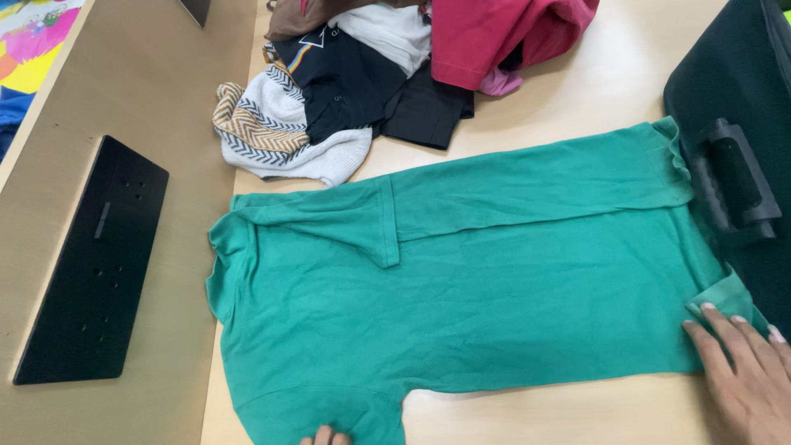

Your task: The person folds a neon yellow t-shirt and a green polo shirt on a wooden table. They smooth the fabric, fold the sleeves and body, and place the folded items into a dark suitcase. The person then picks up a pile of other clothes from the table.

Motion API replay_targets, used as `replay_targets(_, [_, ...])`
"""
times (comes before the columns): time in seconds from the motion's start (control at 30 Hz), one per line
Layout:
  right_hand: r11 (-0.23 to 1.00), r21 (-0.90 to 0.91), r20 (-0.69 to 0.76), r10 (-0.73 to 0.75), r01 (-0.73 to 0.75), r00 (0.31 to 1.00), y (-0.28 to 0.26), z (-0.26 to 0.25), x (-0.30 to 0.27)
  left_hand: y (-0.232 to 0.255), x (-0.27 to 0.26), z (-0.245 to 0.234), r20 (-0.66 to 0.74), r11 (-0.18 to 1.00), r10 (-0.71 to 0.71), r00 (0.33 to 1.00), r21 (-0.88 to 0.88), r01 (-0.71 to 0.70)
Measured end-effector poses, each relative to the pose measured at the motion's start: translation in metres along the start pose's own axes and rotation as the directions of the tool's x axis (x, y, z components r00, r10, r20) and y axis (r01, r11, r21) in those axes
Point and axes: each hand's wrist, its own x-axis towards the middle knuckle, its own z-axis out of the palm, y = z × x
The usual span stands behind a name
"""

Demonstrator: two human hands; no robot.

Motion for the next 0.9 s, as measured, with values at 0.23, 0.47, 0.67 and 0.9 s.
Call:
replay_targets(0.23, [0.996,-0.081,0.302,0.004,0.022,0.953,0.015,-0.012,0.02,-0.008,-0.035,0.018,0.065,0.999,-0.032,0.997,-0.01,0.032])
replay_targets(0.47, [0.993,-0.115,0.371,0.029,0.015,0.928,0.003,-0.034,0.027,-0.007,-0.044,0.018,0.102,0.998,-0.065,0.993,-0.016,0.067])
replay_targets(0.67, [0.982,0.042,0.111,-0.187,0.184,0.976,0.024,-0.025,0.021,-0.016,-0.047,0.016,0.121,0.997,-0.072,0.99,-0.023,0.075])
replay_targets(0.9, [0.971,-0.082,0.261,-0.199,0.227,0.945,0.04,-0.007,0.005,-0.023,-0.045,0.005,0.143,0.998,-0.05,0.989,-0.031,0.055])
